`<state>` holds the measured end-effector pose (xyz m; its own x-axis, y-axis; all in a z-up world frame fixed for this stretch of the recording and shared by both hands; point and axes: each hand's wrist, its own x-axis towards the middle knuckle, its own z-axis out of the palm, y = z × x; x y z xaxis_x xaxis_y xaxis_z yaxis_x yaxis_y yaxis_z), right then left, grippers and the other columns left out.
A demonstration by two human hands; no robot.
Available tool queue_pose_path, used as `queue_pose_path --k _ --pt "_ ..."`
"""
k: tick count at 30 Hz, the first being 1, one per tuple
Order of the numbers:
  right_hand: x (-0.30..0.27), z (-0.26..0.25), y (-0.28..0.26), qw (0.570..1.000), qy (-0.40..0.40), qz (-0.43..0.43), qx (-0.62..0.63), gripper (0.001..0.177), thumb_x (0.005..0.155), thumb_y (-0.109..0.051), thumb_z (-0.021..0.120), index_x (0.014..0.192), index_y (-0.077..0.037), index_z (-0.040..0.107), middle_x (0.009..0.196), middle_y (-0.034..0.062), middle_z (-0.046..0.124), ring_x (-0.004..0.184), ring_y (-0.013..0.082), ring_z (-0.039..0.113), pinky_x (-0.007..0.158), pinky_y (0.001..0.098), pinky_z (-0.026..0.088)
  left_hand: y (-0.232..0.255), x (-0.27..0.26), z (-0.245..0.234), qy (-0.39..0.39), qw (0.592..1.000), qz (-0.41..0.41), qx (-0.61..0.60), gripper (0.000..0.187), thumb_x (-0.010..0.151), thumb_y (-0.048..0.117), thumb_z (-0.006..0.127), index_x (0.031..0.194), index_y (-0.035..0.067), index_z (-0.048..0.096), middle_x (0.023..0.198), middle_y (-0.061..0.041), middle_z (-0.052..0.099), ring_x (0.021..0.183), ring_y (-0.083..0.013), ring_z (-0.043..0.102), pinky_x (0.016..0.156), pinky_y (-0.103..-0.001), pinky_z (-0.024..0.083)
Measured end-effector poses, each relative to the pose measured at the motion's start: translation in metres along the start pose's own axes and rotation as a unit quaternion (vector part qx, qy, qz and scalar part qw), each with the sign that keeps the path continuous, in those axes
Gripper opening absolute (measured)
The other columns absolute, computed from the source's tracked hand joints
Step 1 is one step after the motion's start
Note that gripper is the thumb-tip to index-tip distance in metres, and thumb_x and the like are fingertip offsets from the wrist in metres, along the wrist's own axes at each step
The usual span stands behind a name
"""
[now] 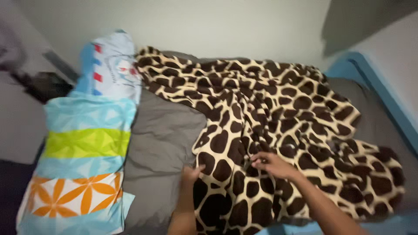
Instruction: The person spreads a giraffe-patterned blanket over a bed, smoothing and tucking the edges around the mattress. They then adjust a colorful pillow at the head of the bed.
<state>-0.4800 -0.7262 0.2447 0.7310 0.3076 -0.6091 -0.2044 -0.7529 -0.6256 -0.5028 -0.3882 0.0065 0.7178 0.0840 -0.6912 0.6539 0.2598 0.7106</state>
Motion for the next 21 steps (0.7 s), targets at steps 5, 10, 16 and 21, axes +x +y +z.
queue_pose_path --k 5,10,16,21 --pt "-0.012 -0.013 0.006 0.997 0.043 0.062 -0.014 0.045 0.091 -0.044 0.065 0.127 -0.018 0.071 0.118 0.0069 0.076 0.114 0.0218 0.071 0.101 0.0413 0.055 0.042 0.017 0.016 -0.175 0.982 -0.019 -0.064 0.043 0.079 0.028 0.078 0.11 -0.002 0.074 0.103 -0.011 0.078 0.088 -0.021 0.074 0.08 -0.031 0.059" --pt "-0.003 -0.009 -0.01 0.99 0.072 0.078 0.091 0.045 0.093 -0.04 0.063 0.131 -0.017 0.069 0.123 0.0106 0.076 0.115 0.0261 0.071 0.101 0.0437 0.055 0.106 0.04 -0.045 -0.268 0.949 -0.047 -0.159 0.021 0.08 0.017 0.073 0.098 0.006 0.073 0.092 -0.008 0.074 0.08 -0.0222 0.07 0.075 -0.034 0.059" --pt "-0.002 -0.002 -0.046 0.981 0.088 0.13 0.117 0.048 0.093 -0.043 0.065 0.134 -0.019 0.067 0.128 0.0087 0.073 0.116 0.022 0.068 0.101 0.0423 0.054 0.177 0.015 -0.274 -0.095 0.883 0.218 -0.405 0.008 0.085 0.022 0.07 0.091 0.017 0.07 0.091 -0.001 0.071 0.083 -0.0192 0.069 0.078 -0.037 0.059" --pt "0.008 0.021 -0.062 0.984 0.067 0.09 0.137 0.049 0.092 -0.041 0.065 0.133 -0.016 0.067 0.124 0.0102 0.072 0.112 0.0247 0.068 0.094 0.0429 0.057 0.163 -0.055 -0.368 0.333 0.855 0.375 -0.13 0.049 0.074 0.019 0.08 0.117 0.004 0.062 0.111 -0.011 0.069 0.096 -0.0273 0.067 0.087 -0.043 0.056"
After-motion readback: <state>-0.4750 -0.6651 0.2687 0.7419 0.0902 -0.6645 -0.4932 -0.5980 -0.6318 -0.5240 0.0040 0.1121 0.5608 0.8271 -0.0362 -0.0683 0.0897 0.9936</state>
